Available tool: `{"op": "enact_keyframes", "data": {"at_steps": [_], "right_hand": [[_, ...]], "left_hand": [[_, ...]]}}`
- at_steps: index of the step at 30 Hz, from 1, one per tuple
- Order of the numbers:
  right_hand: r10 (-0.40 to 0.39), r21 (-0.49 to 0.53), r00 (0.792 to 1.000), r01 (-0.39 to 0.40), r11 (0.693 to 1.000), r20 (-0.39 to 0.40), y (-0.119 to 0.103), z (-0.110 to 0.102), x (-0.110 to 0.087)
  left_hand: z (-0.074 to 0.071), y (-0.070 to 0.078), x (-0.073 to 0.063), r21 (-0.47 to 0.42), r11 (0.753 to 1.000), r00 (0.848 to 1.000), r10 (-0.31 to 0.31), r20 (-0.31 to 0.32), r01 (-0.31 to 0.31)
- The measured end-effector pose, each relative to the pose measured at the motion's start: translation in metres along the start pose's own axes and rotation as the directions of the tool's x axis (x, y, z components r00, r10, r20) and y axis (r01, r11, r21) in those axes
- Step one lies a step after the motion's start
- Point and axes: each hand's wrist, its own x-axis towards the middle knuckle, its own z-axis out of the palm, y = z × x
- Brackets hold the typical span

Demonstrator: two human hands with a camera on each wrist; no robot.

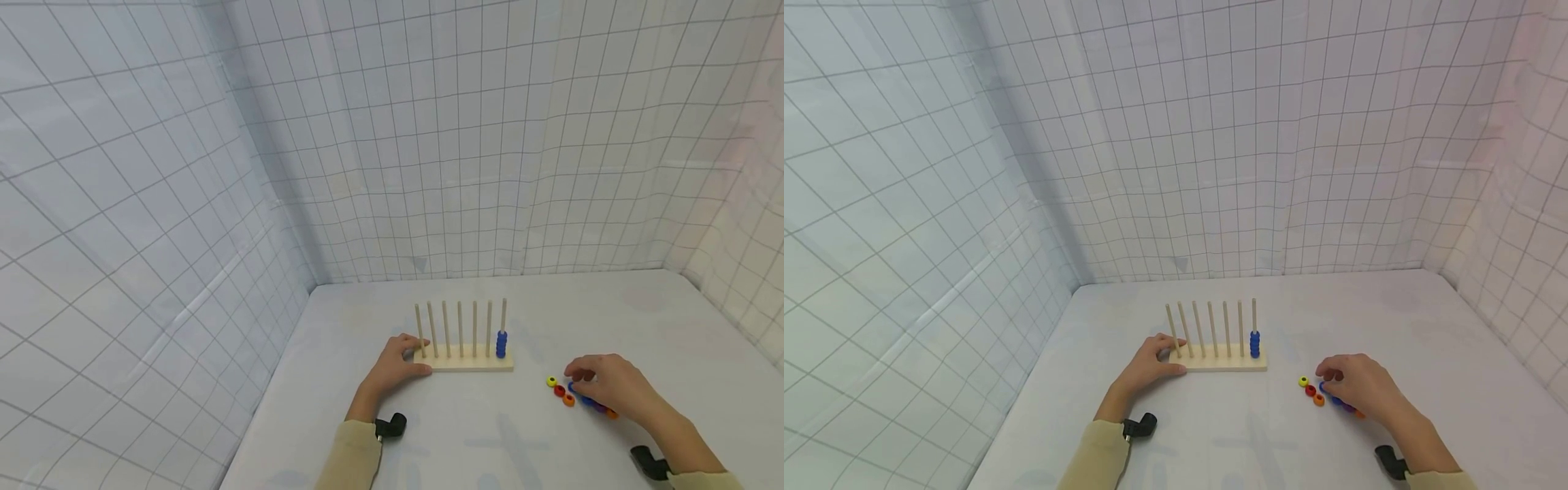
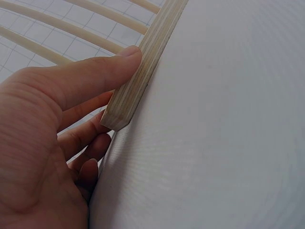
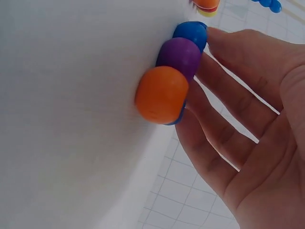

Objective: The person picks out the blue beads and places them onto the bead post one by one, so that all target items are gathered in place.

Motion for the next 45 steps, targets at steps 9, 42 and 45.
{"op": "enact_keyframes", "data": {"at_steps": [9, 42, 45], "right_hand": [[-0.003, -0.029, 1.0, 0.003, 1.0, -0.004, 0.0031, 0.0033, 0.0004], [-0.055, -0.06, 0.998, 0.056, 0.997, 0.023, 0.0024, 0.0029, 0.0094], [-0.059, -0.059, 0.998, 0.059, 0.996, 0.014, 0.0013, 0.0025, 0.0094]], "left_hand": [[0.0014, -0.0024, -0.0004, 0.015, 1.0, 1.0, -0.021, -0.001, 0.021], [0.0015, -0.004, 0.0015, 0.019, 1.0, 1.0, 0.0, -0.012, 0.0], [0.0019, -0.0049, 0.0018, 0.023, 1.0, 1.0, 0.006, -0.012, -0.005]]}}
